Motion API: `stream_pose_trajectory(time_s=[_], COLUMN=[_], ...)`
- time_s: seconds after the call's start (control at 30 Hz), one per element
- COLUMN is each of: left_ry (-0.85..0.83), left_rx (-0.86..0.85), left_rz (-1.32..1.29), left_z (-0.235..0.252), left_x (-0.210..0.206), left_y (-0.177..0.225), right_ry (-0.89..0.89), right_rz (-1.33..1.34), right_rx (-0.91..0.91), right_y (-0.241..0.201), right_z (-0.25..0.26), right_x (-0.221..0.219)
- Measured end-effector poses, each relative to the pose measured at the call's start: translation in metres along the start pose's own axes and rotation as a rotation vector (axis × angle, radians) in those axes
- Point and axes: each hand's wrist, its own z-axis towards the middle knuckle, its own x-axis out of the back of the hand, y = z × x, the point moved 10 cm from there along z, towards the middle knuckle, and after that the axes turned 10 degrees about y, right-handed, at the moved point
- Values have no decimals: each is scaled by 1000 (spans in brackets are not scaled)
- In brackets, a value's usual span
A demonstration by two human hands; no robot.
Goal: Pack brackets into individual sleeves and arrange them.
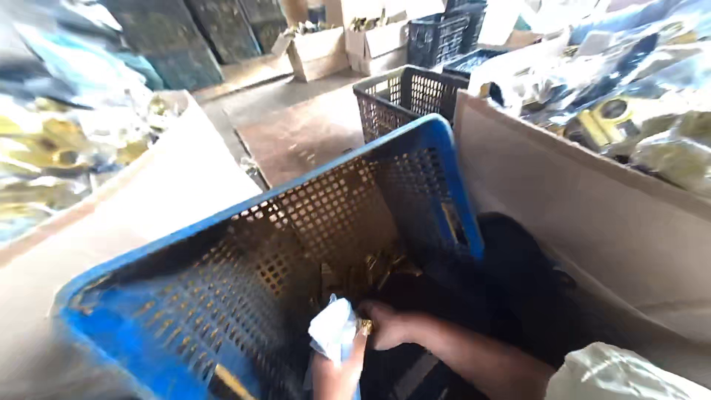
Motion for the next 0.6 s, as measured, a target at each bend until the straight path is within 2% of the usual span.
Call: stream_pose_trajectory(time_s=[0.1,0.17,0.23,0.3,0.37,0.43,0.5,0.53,0.6], left_ry=[187,240,127,14,-59,-72,-2,51,138], left_rx=[-192,-200,-201,-193,-101,-11,41,76,160], left_rz=[-9,-72,-91,-97,-212,-370,-513,-565,-582], left_z=[15,19,4,-12,-14,-11,-4,0,4], left_x=[19,28,15,0,0,13,35,47,58], left_y=[11,16,27,28,18,14,15,12,6], right_ry=[-70,42,137,154,158,188,251,283,276], right_rz=[450,584,578,530,474,350,371,538,1070], right_rx=[-47,-31,-17,-31,-97,-109,96,293,666], right_y=[-14,-16,-16,-10,1,-2,-31,-49,-78], right_z=[-10,-12,-14,-16,-21,-31,-50,-62,-75], right_x=[6,19,24,22,25,47,93,123,179])
